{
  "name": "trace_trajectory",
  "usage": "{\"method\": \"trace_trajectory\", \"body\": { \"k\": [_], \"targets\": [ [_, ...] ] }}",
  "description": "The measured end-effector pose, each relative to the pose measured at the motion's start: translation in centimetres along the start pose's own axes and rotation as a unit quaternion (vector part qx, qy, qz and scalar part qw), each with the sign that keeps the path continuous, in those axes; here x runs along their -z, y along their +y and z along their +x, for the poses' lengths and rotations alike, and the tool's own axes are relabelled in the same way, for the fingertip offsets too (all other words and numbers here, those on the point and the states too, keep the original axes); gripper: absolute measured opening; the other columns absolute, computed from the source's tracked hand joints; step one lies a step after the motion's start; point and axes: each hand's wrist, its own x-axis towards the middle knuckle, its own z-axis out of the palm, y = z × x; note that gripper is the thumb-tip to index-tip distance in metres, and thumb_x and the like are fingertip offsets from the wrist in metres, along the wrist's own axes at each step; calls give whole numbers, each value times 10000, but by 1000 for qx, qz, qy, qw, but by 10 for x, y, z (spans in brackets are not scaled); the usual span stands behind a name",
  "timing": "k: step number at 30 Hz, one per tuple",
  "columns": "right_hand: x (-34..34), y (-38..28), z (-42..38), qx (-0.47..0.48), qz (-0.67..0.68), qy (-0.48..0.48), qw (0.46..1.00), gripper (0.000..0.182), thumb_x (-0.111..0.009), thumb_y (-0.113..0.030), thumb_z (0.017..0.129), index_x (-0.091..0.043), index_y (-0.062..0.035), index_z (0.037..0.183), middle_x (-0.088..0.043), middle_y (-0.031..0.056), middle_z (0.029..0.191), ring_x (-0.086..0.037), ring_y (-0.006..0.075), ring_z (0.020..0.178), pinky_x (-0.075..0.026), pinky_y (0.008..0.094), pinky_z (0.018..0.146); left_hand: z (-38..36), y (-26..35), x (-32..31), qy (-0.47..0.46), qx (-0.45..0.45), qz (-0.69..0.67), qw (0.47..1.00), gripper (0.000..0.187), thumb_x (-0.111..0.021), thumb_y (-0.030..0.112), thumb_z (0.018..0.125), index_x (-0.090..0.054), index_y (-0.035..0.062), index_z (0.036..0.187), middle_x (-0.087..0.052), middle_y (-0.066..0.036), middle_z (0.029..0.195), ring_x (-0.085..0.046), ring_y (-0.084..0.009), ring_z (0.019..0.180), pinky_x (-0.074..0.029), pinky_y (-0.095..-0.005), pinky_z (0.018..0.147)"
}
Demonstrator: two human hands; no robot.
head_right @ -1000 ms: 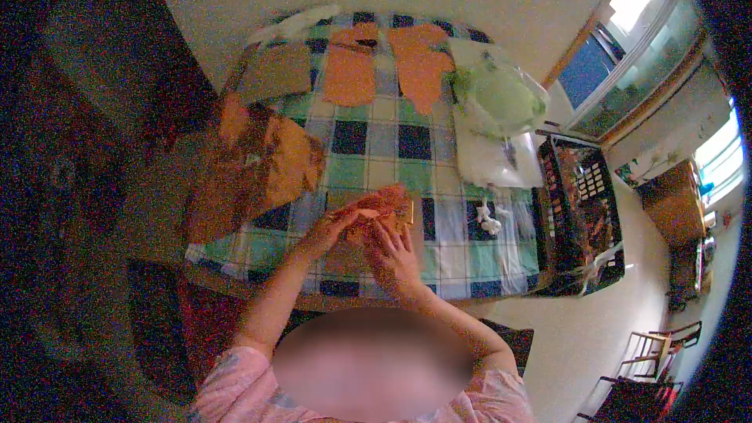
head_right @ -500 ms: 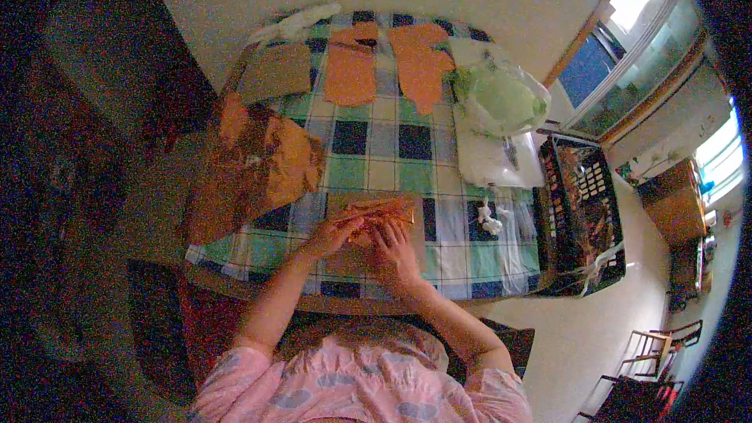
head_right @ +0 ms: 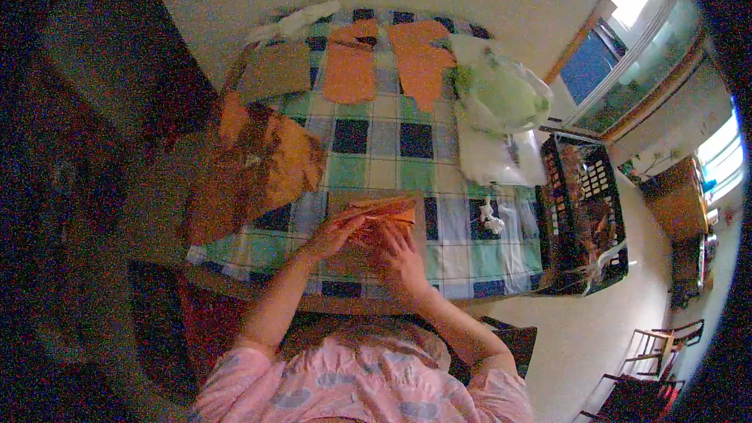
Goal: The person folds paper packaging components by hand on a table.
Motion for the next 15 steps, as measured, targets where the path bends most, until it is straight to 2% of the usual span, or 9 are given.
{"method": "trace_trajectory", "body": {
  "k": [3, 6, 8, 9, 11, 12, 15],
  "targets": [
    [10, 12, 1, -32, -49, 38, 998, 445, -611, -67, 750, -557, -94, 1191, -522, 151, 1213, -468, 339, 1156, -331, 498, 1019, 3, -9, 0, -16, -33, -26, 999, 342, -423, 270, 984, -596, 47, 1178, -577, -79, 1230, -500, -206, 1178, -354, -319, 1029],
    [22, 10, 13, -172, -26, -9, 985, 417, -620, -53, 728, -570, -88, 1141, -527, 122, 1214, -489, 327, 1104, -382, 465, 950, 5, -9, -1, -25, -45, -54, 997, 343, -417, 276, 985, -611, 51, 1157, -585, -77, 1215, -503, -203, 1173, -355, -322, 1027],
    [33, 14, 14, -157, 34, -40, 986, 394, -632, -55, 712, -575, -94, 1100, -540, 104, 1176, -499, 321, 1061, -400, 452, 902, 3, -5, 1, -27, -28, -51, 998, 344, -415, 276, 985, -617, 49, 1145, -593, -75, 1201, -513, -199, 1160, -361, -324, 1021],
    [38, 18, 13, -150, 63, -56, 985, 382, -639, -56, 705, -578, -97, 1079, -547, 96, 1157, -503, 318, 1040, -408, 445, 878, 2, -4, 0, -16, -49, -49, 997, 323, -435, 248, 981, -614, 31, 1140, -611, -69, 1153, -539, -175, 1094, -397, -298, 966],
    [41, 22, 3, -61, 30, -62, 996, 370, -647, -68, 705, -583, -102, 1068, -559, 96, 1107, -504, 321, 1030, -411, 435, 875, 3, -2, -2, 5, -93, -46, 995, 284, -477, 193, 974, -606, -6, 1130, -646, -56, 1057, -591, -127, 963, -470, -248, 856],
    [43, 21, 1, -17, 13, -66, 998, 364, -651, -73, 705, -586, -105, 1062, -565, 97, 1082, -504, 322, 1025, -413, 430, 873, 3, -2, -2, 6, -88, -50, 995, 283, -475, 192, 974, -608, -4, 1128, -647, -54, 1054, -593, -126, 958, -471, -248, 854],
    [52, 11, 9, -27, 35, -73, 996, 361, -666, -88, 694, -599, -117, 1048, -569, 98, 1064, -498, 320, 1048, -415, 420, 869, 4, -3, -4, 1, -68, -86, 994, 280, -469, 190, 976, -609, 2, 1130, -650, -50, 1044, -597, -122, 946, -475, -249, 849]
  ]
}}
